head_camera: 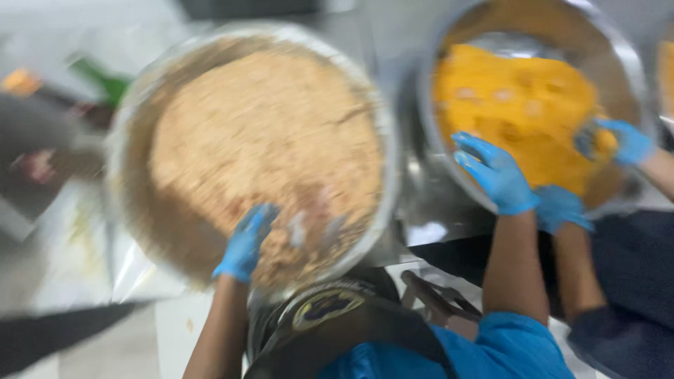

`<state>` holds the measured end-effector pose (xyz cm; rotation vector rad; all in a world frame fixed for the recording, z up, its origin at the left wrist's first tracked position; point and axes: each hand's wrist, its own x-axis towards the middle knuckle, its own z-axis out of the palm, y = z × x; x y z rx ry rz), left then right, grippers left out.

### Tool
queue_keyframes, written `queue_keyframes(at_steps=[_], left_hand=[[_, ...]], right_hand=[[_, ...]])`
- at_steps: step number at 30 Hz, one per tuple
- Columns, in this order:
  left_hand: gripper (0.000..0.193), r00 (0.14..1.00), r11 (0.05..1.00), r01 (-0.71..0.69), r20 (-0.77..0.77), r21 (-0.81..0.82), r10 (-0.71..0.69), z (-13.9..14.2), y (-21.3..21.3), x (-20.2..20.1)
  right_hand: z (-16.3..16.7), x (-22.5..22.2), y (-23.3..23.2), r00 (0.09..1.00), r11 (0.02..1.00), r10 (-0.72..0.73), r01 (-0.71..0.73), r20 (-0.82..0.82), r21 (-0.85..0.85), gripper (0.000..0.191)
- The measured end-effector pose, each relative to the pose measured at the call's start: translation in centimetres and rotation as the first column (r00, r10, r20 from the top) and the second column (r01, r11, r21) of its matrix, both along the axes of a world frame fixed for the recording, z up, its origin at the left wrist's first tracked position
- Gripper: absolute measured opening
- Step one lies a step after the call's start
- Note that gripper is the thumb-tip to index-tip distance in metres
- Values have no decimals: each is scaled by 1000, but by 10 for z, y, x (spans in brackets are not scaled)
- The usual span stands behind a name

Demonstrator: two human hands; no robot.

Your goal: The person scoops a minced meat mixture from a large metal basin by hand, rolls and shapes it into balls between both gloved hands, and places the formed balls into a basin of orange batter, where a second worker coats them and moves them to a tray of finished balls.

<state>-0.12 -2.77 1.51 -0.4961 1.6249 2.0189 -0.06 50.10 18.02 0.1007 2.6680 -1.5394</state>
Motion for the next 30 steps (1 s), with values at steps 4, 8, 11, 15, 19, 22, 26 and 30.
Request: queue_keyframes(at_steps=[4,8,11,15,19,22,26,30], left_hand=[[37,994,997,-79,-77,17,80,28,-12,-6],[36,976,997,-80,-203,-13,76,46,-33,-5],[35,964,994,-103,-244,18,105,52,-50,0],[35,938,986,-166,-302,33,168,58,-62,10],[35,927,968,-235,-280,92,251,66,-71,21],[35,905,962,-253,-326,101,273,70,-83,25],[33,894,947,-307,-314,93,321,69,-88,28],[34,897,950,-288,-312,121,312,66,-82,28]], right_hand=[[-15,-11,-94,960,974,202,-176,196,-143,46],[-65,-28,-175,779,840,542,-505,314,-197,50],[-114,-41,-227,695,770,603,-636,392,-55,53],[-165,-57,-281,647,640,649,-749,401,172,54],[-171,-75,-297,676,564,713,-710,186,421,49],[-151,-94,-282,839,807,385,-509,385,300,50],[-136,-110,-266,813,668,422,-578,403,468,50],[-147,-106,-277,831,666,517,-541,204,513,54]])
